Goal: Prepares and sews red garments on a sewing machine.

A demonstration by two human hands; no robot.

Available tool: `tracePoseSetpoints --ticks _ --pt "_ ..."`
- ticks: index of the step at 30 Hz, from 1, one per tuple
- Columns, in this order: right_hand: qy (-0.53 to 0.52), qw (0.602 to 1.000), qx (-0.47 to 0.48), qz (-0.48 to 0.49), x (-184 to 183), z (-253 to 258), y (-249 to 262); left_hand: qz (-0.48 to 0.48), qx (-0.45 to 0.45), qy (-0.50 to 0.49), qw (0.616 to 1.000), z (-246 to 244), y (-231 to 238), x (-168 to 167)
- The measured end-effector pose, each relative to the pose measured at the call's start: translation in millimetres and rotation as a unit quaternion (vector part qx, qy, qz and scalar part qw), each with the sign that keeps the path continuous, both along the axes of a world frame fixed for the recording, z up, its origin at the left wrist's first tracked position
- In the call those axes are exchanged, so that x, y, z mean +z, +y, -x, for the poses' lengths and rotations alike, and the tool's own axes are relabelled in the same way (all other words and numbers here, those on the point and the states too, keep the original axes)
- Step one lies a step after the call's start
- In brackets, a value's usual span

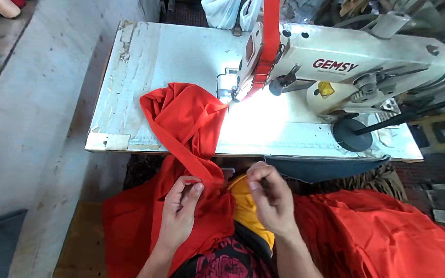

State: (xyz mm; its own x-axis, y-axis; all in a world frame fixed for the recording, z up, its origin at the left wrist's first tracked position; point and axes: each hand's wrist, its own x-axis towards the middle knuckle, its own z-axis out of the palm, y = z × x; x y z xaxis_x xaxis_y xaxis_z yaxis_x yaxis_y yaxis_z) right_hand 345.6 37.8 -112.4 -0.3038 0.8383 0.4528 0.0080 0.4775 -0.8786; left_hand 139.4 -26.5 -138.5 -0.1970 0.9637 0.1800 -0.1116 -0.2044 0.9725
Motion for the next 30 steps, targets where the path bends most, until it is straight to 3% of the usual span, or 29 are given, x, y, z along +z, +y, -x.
tracePoseSetpoints --ticks 3,5,6,8,11,14,17,19,21,23,24,28,30 --pt "0.241 0.955 0.09 0.148 5 -16 2 0.002 0.019 -0.001 1.0 10 2 -4" --pt "0.289 0.927 0.125 0.202 4 -23 -2 -0.002 0.041 0.013 0.999 19 5 -2" --pt "0.227 0.947 0.113 0.194 0 -25 -6 -0.009 0.05 0.016 0.999 24 7 1" --pt "-0.009 0.991 0.053 0.121 -12 -31 -14 -0.021 0.08 0.022 0.996 36 11 8" --pt "-0.264 0.963 -0.014 0.053 -39 -42 -25 -0.022 0.125 0.036 0.991 50 18 11" --pt "-0.331 0.933 -0.127 0.058 -65 -80 -30 -0.029 0.15 0.034 0.988 59 27 8" --pt "-0.408 0.868 -0.265 0.099 -77 -139 -32 -0.028 0.184 0.028 0.982 65 34 6" --pt "-0.49 0.798 -0.333 0.115 -82 -175 -33 -0.022 0.203 0.007 0.979 68 38 5" --pt "-0.572 0.71 -0.355 0.206 -78 -190 -32 -0.008 0.226 -0.007 0.974 69 41 7" --pt "-0.604 0.667 -0.33 0.285 -74 -188 -27 0.007 0.236 -0.026 0.971 67 43 10" --pt "-0.591 0.684 -0.313 0.292 -76 -181 -25 0.01 0.235 -0.032 0.971 65 42 11" --pt "-0.4 0.874 -0.172 0.218 -82 -99 -16 -0.002 0.206 -0.033 0.978 60 38 13" --pt "-0.264 0.941 -0.071 0.2 -81 -39 -10 -0.007 0.199 -0.028 0.98 57 37 15"
